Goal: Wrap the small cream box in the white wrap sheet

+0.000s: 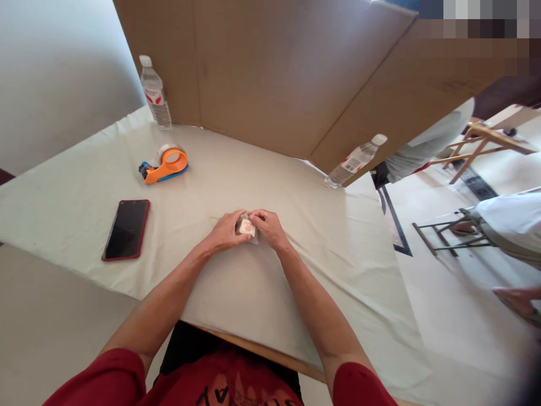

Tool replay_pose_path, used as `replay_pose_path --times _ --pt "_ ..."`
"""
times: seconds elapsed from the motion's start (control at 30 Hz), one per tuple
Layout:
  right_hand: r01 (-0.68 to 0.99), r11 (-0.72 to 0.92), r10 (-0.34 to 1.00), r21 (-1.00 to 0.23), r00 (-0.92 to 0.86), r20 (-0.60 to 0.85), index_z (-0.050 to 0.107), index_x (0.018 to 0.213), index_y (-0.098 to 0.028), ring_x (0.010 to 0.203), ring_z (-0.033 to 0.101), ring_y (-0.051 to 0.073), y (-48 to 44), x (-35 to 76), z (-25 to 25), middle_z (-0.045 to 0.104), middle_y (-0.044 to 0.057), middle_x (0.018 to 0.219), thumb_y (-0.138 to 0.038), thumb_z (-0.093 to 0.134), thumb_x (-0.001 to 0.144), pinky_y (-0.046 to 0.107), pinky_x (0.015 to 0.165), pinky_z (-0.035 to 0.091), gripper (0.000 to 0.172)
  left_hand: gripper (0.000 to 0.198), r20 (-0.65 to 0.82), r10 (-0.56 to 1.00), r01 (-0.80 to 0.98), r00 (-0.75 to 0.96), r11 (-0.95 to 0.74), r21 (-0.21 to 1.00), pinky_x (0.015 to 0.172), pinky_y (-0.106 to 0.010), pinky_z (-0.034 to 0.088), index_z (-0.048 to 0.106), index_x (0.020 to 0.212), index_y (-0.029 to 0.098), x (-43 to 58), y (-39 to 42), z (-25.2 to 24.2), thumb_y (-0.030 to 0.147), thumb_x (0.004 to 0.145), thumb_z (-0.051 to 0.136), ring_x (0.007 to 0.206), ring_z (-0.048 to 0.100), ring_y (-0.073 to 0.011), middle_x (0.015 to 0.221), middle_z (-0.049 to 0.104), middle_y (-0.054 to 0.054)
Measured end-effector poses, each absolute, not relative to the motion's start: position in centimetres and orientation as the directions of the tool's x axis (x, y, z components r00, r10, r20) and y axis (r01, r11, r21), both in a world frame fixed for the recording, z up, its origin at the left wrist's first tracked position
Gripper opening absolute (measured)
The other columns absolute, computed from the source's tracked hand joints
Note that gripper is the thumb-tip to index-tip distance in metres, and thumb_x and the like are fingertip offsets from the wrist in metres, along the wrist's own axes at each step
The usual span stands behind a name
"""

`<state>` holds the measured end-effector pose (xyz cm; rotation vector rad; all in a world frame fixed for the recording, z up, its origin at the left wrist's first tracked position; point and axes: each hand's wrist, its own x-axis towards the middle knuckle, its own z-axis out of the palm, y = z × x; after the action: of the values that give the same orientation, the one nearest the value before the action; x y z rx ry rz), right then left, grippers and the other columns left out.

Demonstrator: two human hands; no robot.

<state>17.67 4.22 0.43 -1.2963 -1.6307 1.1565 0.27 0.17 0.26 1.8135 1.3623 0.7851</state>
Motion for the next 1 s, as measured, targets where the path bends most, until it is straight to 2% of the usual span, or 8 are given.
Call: replay_pose_path --times 0.13,0.3,0.47,0.57,0.73,0.8,0.93,1.0 --pt "0.329 0.115 0.977 -0.937 -0.206 0.047 0.068 0.073 -0.020 0.069 0.061 0.016 4.7 17.5 0.7 0.071 0.001 0.072 -0.039 0.059 0.078 0.028 0.067 0.051 0.023 0.083 0.073 0.966 0.424 0.249 -0.177 0.888 0.106 -0.047 0.043 0.044 0.146 0.017 0.6 0.2 -0.2 0.035 0.071 0.075 0.122 0.056 -0.0328 0.136 0.058 -0.016" --pt "0.318 0.167 0.980 -0.933 -0.161 0.121 0.067 0.075 -0.020 0.081 0.064 0.018 5.8 17.5 2.4 0.074 0.004 0.089 -0.039 0.058 0.080 0.032 0.081 0.051 0.021 0.092 0.123 0.981 0.320 0.150 -0.165 0.933 0.107 -0.047 0.044 0.035 0.151 0.011 1.5 0.1 -0.8 0.033 0.070 0.073 0.129 0.051 -0.0341 0.148 0.044 -0.023" --pt "0.293 0.218 0.972 -0.931 -0.154 0.179 0.066 0.074 -0.019 0.081 0.062 0.017 7.5 17.4 4.9 0.074 0.005 0.091 -0.040 0.061 0.080 0.031 0.078 0.049 0.022 0.093 0.074 0.984 0.072 0.161 -0.087 0.994 0.104 -0.046 0.046 0.031 0.153 0.012 1.8 0.3 -0.7 0.039 0.073 0.071 0.115 0.062 -0.0300 0.131 0.060 -0.018" --pt "0.289 0.220 0.971 -0.932 -0.152 0.182 0.063 0.072 -0.019 0.074 0.058 0.015 9.0 17.0 6.2 0.070 0.003 0.084 -0.040 0.061 0.079 0.028 0.069 0.046 0.022 0.074 0.069 0.981 -0.143 0.180 -0.044 0.989 0.099 -0.041 0.049 0.047 0.141 0.012 1.7 0.6 -0.4 0.042 0.076 0.067 0.111 0.064 -0.0272 0.119 0.067 -0.013" --pt "0.308 0.209 0.977 -0.928 -0.029 0.211 0.060 0.075 -0.020 0.072 0.054 0.015 10.1 17.2 7.7 0.063 0.001 0.077 -0.043 0.055 0.082 0.028 0.068 0.043 0.025 0.025 -0.152 0.985 -0.240 0.077 0.167 0.956 0.078 -0.030 0.053 0.069 0.090 0.017 1.5 1.1 -0.9 0.037 0.077 0.063 0.079 0.064 -0.0168 0.083 0.070 -0.002" --pt "0.314 0.246 0.958 -0.917 0.067 0.280 0.062 0.082 -0.020 0.074 0.056 0.015 8.7 17.9 7.7 0.063 0.001 0.080 -0.043 0.052 0.086 0.030 0.073 0.045 0.026 0.019 -0.194 0.980 -0.260 0.036 0.197 0.945 0.072 -0.028 0.052 0.068 0.084 0.017 1.4 1.4 -1.3 0.033 0.075 0.063 0.070 0.061 -0.0144 0.076 0.068 -0.001" --pt "0.427 0.278 0.954 -0.861 -0.021 0.298 0.062 0.088 -0.021 0.074 0.058 0.018 3.9 18.7 5.5 0.066 0.004 0.083 -0.051 0.059 0.085 0.034 0.075 0.049 0.030 0.018 -0.221 0.975 -0.316 0.008 0.212 0.925 0.072 -0.028 0.053 0.069 0.084 0.017 1.4 1.6 -1.6 0.030 0.073 0.064 0.069 0.061 -0.0132 0.077 0.069 -0.001" --pt "0.536 0.322 0.942 -0.781 -0.099 0.321 0.064 0.100 -0.021 0.088 0.062 0.024 2.0 18.3 3.6 0.069 0.010 0.104 -0.056 0.069 0.078 0.041 0.086 0.050 0.042 0.022 -0.227 0.974 -0.333 0.001 0.214 0.918 0.076 -0.029 0.053 0.070 0.088 0.017 1.4 1.4 -1.4 0.031 0.073 0.065 0.073 0.063 -0.0139 0.081 0.070 -0.002"
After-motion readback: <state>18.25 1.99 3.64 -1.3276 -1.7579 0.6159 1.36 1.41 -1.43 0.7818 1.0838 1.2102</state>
